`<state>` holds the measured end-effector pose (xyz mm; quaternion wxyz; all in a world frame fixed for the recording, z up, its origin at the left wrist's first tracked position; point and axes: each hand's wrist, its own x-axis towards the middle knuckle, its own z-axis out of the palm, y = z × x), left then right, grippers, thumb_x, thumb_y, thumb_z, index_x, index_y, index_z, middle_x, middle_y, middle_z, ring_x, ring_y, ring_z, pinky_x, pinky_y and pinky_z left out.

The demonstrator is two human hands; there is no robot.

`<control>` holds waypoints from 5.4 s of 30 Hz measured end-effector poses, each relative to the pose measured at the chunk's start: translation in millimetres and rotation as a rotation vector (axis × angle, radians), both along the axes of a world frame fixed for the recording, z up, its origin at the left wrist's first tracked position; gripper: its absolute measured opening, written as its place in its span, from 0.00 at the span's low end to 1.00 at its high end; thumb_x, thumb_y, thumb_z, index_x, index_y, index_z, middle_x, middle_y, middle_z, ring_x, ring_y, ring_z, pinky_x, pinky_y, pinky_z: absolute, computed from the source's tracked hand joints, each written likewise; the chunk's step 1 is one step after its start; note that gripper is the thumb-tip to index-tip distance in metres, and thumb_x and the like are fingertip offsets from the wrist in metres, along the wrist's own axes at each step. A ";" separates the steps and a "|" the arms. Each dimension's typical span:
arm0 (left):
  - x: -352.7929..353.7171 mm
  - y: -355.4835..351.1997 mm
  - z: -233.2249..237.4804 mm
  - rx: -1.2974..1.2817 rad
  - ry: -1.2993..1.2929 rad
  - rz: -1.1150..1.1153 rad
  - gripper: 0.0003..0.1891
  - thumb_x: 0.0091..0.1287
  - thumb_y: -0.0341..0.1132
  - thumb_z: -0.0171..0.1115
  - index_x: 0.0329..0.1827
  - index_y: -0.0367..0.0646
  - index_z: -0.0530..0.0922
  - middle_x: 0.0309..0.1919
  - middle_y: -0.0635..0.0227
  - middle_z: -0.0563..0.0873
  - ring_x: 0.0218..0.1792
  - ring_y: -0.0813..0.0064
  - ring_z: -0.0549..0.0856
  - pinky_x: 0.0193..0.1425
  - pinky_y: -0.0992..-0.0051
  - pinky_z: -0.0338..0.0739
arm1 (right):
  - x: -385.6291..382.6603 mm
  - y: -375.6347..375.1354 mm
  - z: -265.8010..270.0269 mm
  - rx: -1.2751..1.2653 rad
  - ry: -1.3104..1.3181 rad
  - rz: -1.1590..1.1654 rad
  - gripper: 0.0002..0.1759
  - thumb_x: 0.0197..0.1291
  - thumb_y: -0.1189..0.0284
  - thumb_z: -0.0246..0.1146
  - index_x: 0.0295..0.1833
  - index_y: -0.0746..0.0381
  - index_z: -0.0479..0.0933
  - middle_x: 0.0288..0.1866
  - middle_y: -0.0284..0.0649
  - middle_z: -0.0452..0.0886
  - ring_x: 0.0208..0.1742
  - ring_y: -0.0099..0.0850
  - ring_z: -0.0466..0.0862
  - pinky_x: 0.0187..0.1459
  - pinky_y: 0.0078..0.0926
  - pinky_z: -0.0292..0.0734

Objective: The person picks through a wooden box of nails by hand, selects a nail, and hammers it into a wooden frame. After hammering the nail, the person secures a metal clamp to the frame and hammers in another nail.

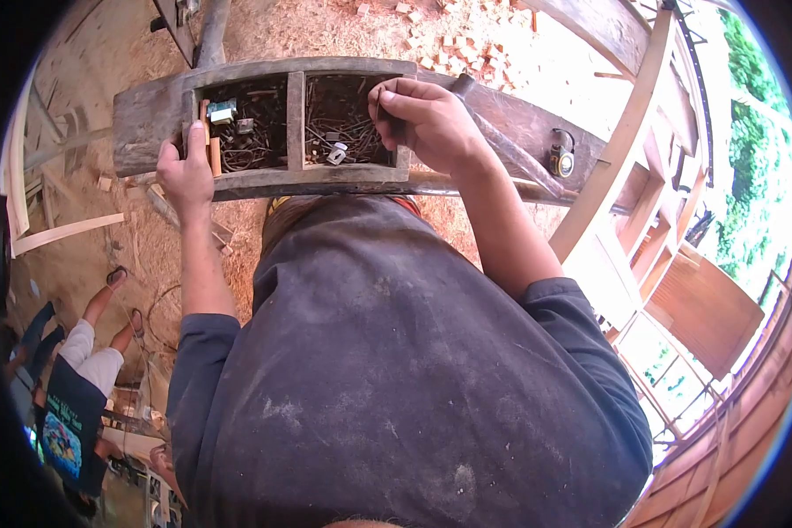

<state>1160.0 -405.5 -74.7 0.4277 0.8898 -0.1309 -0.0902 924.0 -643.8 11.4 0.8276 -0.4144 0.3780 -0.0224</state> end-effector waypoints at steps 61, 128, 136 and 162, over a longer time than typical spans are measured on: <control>-1.1 0.3 1.8 -0.018 -0.003 0.012 0.20 0.69 0.46 0.71 0.40 0.32 0.88 0.40 0.52 0.90 0.42 0.55 0.90 0.51 0.60 0.81 | 36.8 28.5 -3.8 -1.413 0.624 0.861 0.15 0.68 0.65 0.64 0.50 0.65 0.82 0.44 0.53 0.87 0.51 0.52 0.87 0.54 0.49 0.82; 0.5 3.2 -0.9 -0.026 0.022 0.004 0.23 0.69 0.48 0.72 0.42 0.31 0.87 0.41 0.49 0.92 0.44 0.57 0.91 0.52 0.61 0.81 | 53.2 15.4 -35.7 -1.686 0.457 0.744 0.10 0.68 0.69 0.59 0.40 0.63 0.84 0.39 0.52 0.87 0.43 0.52 0.89 0.47 0.50 0.84; 1.2 2.3 -9.0 -0.102 -0.014 0.025 0.22 0.67 0.47 0.73 0.39 0.31 0.87 0.38 0.50 0.90 0.41 0.55 0.90 0.50 0.60 0.82 | 58.7 13.4 -40.9 -1.722 0.548 0.874 0.11 0.68 0.73 0.55 0.38 0.64 0.82 0.38 0.53 0.88 0.40 0.53 0.89 0.43 0.50 0.85; 1.5 2.1 -32.6 -0.453 0.170 -0.040 0.18 0.71 0.40 0.71 0.43 0.28 0.83 0.38 0.51 0.89 0.39 0.61 0.87 0.48 0.62 0.81 | 56.2 26.5 -13.2 -1.627 0.591 0.964 0.11 0.64 0.71 0.60 0.37 0.62 0.87 0.41 0.49 0.91 0.43 0.43 0.93 0.43 0.43 0.89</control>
